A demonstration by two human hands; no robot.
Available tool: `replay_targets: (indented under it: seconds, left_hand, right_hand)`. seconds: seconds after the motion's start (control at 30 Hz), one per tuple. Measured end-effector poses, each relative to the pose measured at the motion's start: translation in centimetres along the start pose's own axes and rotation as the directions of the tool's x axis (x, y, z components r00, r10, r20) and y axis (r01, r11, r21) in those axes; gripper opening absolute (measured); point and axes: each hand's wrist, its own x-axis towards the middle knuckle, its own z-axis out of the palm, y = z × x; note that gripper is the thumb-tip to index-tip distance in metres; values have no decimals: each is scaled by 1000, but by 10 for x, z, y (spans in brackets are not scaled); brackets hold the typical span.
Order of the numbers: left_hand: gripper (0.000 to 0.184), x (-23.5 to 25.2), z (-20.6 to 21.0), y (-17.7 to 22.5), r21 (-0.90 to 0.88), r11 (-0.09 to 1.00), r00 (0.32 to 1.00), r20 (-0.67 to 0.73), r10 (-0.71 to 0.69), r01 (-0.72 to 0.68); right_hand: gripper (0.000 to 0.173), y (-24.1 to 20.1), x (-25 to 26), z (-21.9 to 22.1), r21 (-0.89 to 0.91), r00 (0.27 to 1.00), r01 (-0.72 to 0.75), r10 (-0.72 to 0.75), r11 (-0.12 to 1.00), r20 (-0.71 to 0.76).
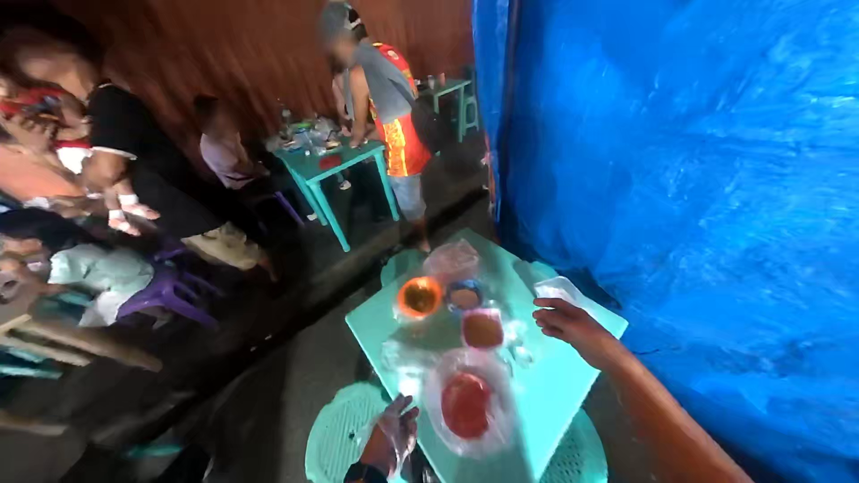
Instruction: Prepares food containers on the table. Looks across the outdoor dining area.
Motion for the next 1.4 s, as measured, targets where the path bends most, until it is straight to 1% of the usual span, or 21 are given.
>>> replay_targets:
  seconds: [0.1, 0.17, 0.23, 0.3, 0.37, 0.43, 0.5, 0.57, 0.63, 0.7, 0.8, 0.87, 0.93, 1.0, 1.07, 1.1, 1.17, 1.23, 1.27, 1.33, 1.4]
  left_hand:
    - [48, 76, 3, 68, 274, 951, 988, -14, 157, -147]
    - [61, 120, -3, 93, 465, 865, 967, -66, 247, -189]
    - [65, 143, 1, 119, 545, 827, 972, -83, 220, -140]
    - [52, 145, 15, 130, 443, 893, 995, -19, 98, -79]
    - [49, 134, 29, 120, 420, 906, 999, 12, 46, -47]
    - [57, 115, 33, 86, 514, 855, 997, 19, 69, -69]
    - [75, 91, 29, 53, 664, 738, 992, 60, 108, -120]
    - [90, 76, 27, 38, 789, 582, 976, 104, 189, -197]
    - [98, 78, 26, 37, 881, 424, 964, 115, 240, -211]
    - [97, 89, 27, 34, 919, 350, 970, 105, 219, -179]
    - [76, 98, 25, 15, 913, 291, 949, 230, 214, -287]
    - [62, 95, 23, 5, 883, 282, 925, 341, 167, -376]
    - [54, 85, 22, -3, 823, 366, 900, 408, 152, -435]
    - [54, 71, 20, -10, 744, 513, 896, 423, 136, -429]
    - [59, 53, 15, -17, 631, 693, 898, 436, 55, -349]
    - [60, 44, 15, -20, 586, 757, 905, 426, 18, -290]
    - [59, 30, 15, -22, 544, 816, 917, 396, -47, -193]
    - [55, 24, 14, -14, 594, 794, 946, 314, -82, -129]
    - [51, 28, 9, -11, 626, 766, 961, 272, -44, -142]
    - [44, 38, -9, 5, 711, 662, 968, 230, 102, -238]
    - [42, 55, -16, 47, 793, 512, 937, 209, 278, -329]
  right_hand:
    - [37, -24, 99, 29, 8, 999, -34, 34, 999, -16]
    - [37, -19, 165, 49, -36, 992, -103, 100, 994, -71]
    - [43, -17, 227, 68, -81, 972, -184, 169, 980, -162]
    - [56, -5, 278, 85, -106, 937, -240, 201, 965, -286]
    - [63, 8, 312, 102, -179, 902, -316, 237, 932, -360]
    - [50, 24, 336, 113, -291, 892, -387, 276, 875, -358]
    - [37, 23, 343, 117, -292, 891, -406, 305, 866, -335]
    - [39, 11, 343, 109, -224, 900, -350, 261, 910, -350]
    - [47, -12, 332, 92, -144, 915, -259, 195, 955, -352]
    - [46, -37, 310, 69, -97, 933, -146, 104, 985, -344]
    - [41, -79, 244, 43, -101, 952, -69, 35, 992, -305]
    - [39, -94, 181, 36, -133, 954, -42, 0, 990, -300]
    - [39, -88, 110, 35, -149, 943, -34, -17, 988, -332]
    - [36, -64, 36, 36, -137, 924, -59, 3, 989, -381]
    - [35, -24, -29, 37, -78, 897, -99, 55, 992, -438]
    - [36, -4, -58, 40, -44, 890, -120, 88, 992, -447]
    - [35, 27, -103, 57, 32, 871, -189, 183, 981, -455]
    - [35, 60, -126, 82, 93, 847, -273, 285, 958, -449]
    - [35, 81, -130, 95, 102, 838, -294, 308, 950, -450]
    - [36, 124, -133, 119, 46, 821, -355, 335, 934, -462]
    - [51, 146, -129, 131, -149, 826, -442, 336, 885, -452]
